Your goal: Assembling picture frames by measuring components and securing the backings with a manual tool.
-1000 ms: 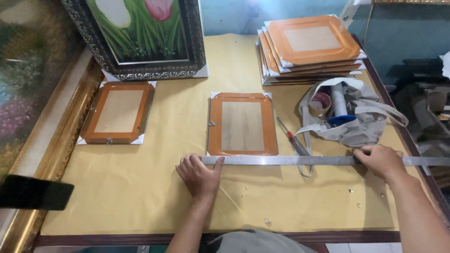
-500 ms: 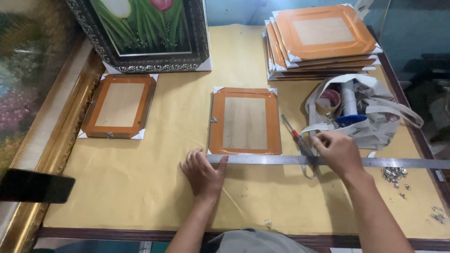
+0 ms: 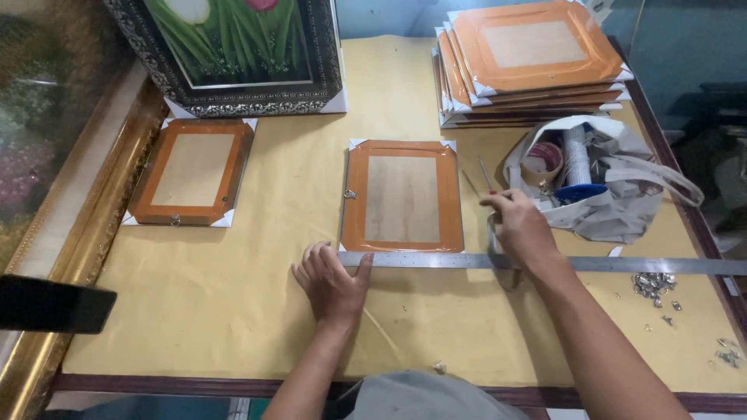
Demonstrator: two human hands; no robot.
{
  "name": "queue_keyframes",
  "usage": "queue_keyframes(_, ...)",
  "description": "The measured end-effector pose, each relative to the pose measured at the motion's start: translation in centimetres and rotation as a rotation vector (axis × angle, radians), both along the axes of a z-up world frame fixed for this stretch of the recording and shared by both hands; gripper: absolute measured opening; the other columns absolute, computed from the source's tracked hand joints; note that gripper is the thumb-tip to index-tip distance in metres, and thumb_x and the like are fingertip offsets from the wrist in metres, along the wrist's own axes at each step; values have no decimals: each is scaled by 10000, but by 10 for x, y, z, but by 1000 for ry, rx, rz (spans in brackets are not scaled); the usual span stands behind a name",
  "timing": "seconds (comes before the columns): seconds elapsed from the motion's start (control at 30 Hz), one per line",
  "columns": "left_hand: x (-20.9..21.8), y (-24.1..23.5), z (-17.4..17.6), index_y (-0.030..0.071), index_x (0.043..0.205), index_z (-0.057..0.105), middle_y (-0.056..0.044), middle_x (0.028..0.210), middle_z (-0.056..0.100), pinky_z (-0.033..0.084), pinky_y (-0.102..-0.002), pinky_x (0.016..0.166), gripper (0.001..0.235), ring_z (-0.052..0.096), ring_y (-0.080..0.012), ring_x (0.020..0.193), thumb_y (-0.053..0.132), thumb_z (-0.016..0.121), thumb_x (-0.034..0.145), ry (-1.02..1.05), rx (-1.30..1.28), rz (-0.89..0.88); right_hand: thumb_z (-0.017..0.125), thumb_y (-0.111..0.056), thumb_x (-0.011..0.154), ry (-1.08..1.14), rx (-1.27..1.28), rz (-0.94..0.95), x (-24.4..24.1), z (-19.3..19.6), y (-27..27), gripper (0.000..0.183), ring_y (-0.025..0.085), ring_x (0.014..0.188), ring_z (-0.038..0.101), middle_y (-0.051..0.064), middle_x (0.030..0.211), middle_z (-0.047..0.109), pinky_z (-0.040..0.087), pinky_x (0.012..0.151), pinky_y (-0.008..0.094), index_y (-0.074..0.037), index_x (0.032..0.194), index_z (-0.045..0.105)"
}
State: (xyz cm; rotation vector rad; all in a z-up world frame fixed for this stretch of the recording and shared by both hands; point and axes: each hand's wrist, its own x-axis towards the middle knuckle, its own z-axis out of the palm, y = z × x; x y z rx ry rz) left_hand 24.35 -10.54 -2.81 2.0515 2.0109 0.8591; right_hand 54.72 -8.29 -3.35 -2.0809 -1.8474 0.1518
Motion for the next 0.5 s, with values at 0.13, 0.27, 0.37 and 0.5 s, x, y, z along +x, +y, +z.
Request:
queue_keyframes(0.13,-2,1,-6,98,885,432,-112,1057,492,303,-550,885,562,436,-314,1133,646,451,762,-38,-40,2,575,-109,737,105,261,-48,-9,18,3,408,226,939,575,28,990,533,477,803,351,-277,1108,600)
queue_keyframes(0.27,0,4,-13,88,868,444,-120,1029,504,299,-560,879,539,454,-323,1102,614,485,752,7,39,11,404,58,730,805,338,-66,-40,51,-1,558,323,947,551,201,1072,496,470,816,416,-116,1258,450)
queue_keyframes(0.37,-1,4,-19,90,867,445,-117,1025,504,299,-563,880,534,456,-318,1099,610,482,751,18,58,22,423,142,713,1220,320,7,-62,54,-3,651,319,1001,538,245,1154,434,488,828,412,-2,1333,286)
queue_keyframes(0.5,1,2,-13,97,867,442,-113,1035,499,315,-549,878,510,446,-312,1112,591,489,752,33,33,28,625,12,725,1387,326,59,-101,54,-10,601,109,786,555,58,861,419,563,751,310,-29,1278,392)
